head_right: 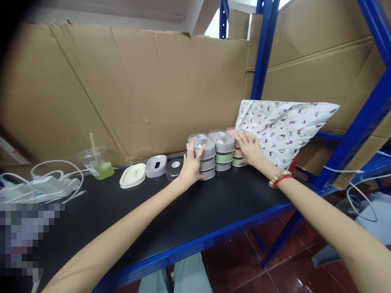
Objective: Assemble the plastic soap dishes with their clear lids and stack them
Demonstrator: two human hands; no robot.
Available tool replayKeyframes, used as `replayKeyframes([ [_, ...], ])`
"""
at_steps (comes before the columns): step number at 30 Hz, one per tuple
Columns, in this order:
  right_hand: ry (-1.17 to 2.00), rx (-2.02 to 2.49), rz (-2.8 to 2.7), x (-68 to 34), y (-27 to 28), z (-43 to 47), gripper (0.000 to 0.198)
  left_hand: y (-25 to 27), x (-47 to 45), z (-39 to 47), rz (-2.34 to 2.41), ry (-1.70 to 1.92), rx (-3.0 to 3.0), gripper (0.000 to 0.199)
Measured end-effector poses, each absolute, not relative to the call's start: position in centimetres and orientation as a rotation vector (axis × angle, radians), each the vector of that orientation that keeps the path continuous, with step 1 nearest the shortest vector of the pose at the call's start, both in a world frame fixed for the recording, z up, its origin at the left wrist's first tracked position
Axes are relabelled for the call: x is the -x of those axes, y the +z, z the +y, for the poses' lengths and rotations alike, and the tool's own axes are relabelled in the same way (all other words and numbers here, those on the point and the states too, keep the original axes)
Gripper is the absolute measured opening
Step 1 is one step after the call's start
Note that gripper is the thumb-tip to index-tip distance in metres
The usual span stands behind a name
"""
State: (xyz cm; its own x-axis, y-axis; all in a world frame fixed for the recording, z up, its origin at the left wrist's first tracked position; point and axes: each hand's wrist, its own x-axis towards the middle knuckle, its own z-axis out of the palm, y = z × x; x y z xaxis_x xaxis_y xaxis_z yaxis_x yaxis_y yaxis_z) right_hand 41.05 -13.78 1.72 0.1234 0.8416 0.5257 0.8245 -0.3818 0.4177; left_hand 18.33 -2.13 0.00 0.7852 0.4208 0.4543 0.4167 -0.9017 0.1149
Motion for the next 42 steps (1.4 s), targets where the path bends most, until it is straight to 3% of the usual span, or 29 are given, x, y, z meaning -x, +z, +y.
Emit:
replayKeyframes([
  [10, 1.024, -2.394, 1.908, -43.7, 2.3, -10.5, 0.100, 1.7, -19.3, 0.0, 0.907, 0.658, -3.016, 0.128],
  [14, 1.062, -2.669, 1.836, -42.3, 2.9, -10.1, 0.094, 1.3, -18.0, 0.5, 0.821, 0.841, -3.015, 0.119],
  [16, 1.173, -2.717, 1.931, -39.9, 3.3, -10.4, 0.075, 0.4, -16.3, 1.2, 0.685, 1.030, -2.977, 0.103],
  [18, 1.304, -2.600, 2.166, -36.6, 3.6, -10.5, 0.056, -0.7, -13.8, 2.4, 0.627, 1.217, -2.929, 0.073],
  [21, 1.399, -2.340, 2.478, -30.8, 3.1, -9.4, 0.042, -1.7, -9.2, 4.3, 0.881, 1.188, -2.870, 0.031],
  [25, 0.876, -1.956, 2.737, -23.6, 1.1, -5.9, 0.044, -1.3, -3.0, 5.8, 1.513, 0.975, -2.605, 0.033],
  [28, 0.495, -1.999, 2.621, -19.4, -0.5, -3.1, 0.052, -0.8, 0.3, 6.3, 1.850, 0.845, -2.132, 0.041],
  [31, 0.265, -2.147, 2.561, -16.8, -1.2, -1.1, 0.054, -0.7, 2.0, 6.8, 1.861, 0.804, -1.921, 0.021],
  [33, 0.200, -2.230, 2.566, -16.0, -1.3, -0.4, 0.050, -0.7, 2.5, 7.2, 1.797, 0.852, -1.890, 0.011],
  [39, 0.180, -2.312, 2.638, -16.3, -1.6, -0.3, 0.033, -0.3, 1.8, 8.3, 1.583, 1.015, -1.549, 0.017],
  [42, 0.241, -2.565, 2.727, -16.6, -2.1, -0.5, 0.030, -0.3, 0.8, 7.8, 1.416, 0.990, -1.315, 0.016],
])
